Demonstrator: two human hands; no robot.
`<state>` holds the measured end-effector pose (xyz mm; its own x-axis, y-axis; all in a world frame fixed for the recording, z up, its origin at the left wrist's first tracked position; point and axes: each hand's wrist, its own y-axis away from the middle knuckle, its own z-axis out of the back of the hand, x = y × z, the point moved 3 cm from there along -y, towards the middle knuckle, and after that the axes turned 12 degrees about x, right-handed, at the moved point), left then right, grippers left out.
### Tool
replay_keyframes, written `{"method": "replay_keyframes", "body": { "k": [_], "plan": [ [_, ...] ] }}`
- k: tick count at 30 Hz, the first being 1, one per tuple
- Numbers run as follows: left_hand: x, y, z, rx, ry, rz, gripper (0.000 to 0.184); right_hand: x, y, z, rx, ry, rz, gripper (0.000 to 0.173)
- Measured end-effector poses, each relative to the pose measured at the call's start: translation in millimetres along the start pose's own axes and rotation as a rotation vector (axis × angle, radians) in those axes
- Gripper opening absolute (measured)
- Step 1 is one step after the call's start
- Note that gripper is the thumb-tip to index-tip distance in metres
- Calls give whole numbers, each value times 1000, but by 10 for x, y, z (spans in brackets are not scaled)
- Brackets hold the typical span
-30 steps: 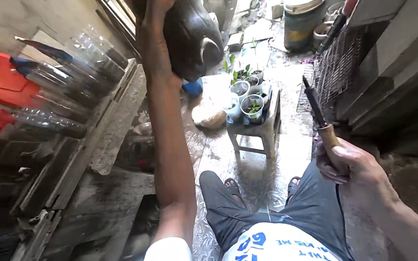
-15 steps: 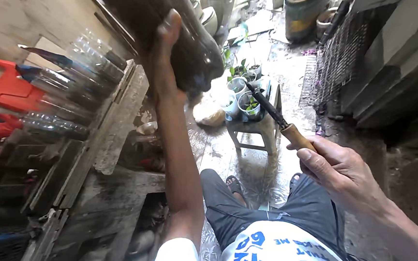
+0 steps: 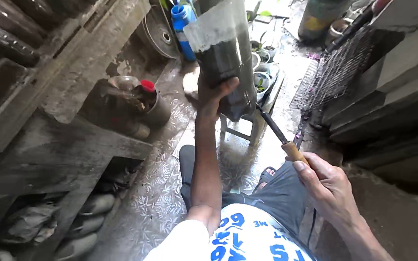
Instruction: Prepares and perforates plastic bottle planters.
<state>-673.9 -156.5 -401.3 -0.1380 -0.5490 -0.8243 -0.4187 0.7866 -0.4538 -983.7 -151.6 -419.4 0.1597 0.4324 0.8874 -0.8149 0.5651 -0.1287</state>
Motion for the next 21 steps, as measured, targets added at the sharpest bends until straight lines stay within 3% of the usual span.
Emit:
{"method": "replay_keyframes", "body": {
  "k": [12,21],
  "plan": [
    [-64,-32,62,-209,-211,26,82,16,-27,-120,23,52,8,44],
    [-93,34,103,-134,-204,-15,92,41,-135,-64,27,73,3,43]
  ]
}}
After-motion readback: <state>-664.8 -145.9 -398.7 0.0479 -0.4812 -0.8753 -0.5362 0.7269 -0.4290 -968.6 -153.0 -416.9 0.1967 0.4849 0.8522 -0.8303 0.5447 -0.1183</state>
